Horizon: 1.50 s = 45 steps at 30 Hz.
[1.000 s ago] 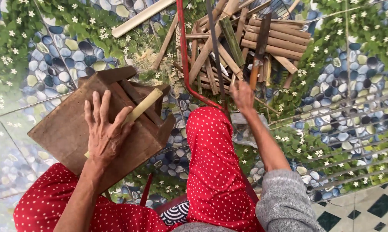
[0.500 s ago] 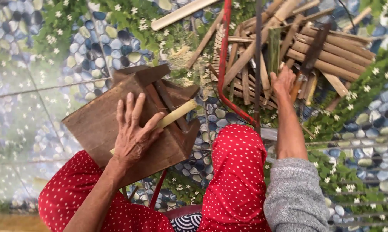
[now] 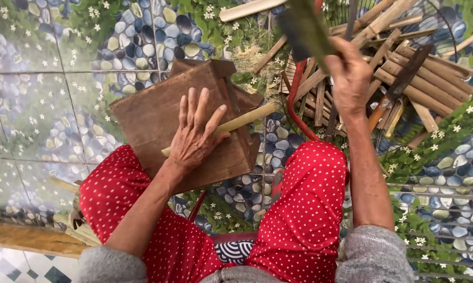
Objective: The person arranges bamboo strips on a wooden board, marks them with a blue marker, and uses a hammer to tap them into place. They then use a red bow saw to cut a bamboo piece on the board, repeating the cutting action on the same piece.
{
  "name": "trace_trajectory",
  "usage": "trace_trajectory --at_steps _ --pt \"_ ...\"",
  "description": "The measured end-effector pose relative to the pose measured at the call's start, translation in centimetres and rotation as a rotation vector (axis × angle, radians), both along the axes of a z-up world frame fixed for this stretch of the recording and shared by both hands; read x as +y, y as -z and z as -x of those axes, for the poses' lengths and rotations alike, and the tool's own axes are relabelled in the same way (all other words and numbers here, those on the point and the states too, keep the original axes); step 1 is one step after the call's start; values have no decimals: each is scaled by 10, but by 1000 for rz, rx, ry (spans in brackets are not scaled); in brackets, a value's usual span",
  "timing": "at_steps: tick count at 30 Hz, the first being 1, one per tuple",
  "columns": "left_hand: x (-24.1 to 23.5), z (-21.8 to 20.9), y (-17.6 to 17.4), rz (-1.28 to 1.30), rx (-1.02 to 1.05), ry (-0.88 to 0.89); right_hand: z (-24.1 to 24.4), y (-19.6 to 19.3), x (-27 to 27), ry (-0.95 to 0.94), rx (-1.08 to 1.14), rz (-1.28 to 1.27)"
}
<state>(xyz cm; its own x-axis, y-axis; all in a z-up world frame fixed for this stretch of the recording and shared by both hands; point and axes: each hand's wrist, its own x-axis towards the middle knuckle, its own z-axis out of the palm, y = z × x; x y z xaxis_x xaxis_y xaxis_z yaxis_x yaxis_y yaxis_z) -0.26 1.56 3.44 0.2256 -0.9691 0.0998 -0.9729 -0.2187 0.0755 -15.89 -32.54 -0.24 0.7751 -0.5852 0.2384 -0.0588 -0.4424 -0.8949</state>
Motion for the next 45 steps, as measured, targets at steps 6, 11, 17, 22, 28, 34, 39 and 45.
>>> trace_trajectory --at_steps 6,11,17,22,28,34,39,45 --pt "7 5 16 32 -218 -64 -84 -74 50 -589 172 135" --pt "-2 3 -8 -12 -239 -108 -107 -77 91 -752 362 -51" --pt "-8 3 -14 75 -193 -108 -91 -82 107 -608 357 -29" --pt "-6 2 -5 179 -272 -121 -103 -61 118 -504 265 23" --pt "-3 4 1 233 -203 -82 -146 -45 140 -456 154 295" --pt "-2 3 -4 238 -179 -57 -157 -48 147 -661 360 753" --pt "-1 2 -2 256 -174 -51 -151 -27 148 -622 243 399" --pt "-4 3 -10 275 -180 -86 -124 -64 94 -197 457 252"
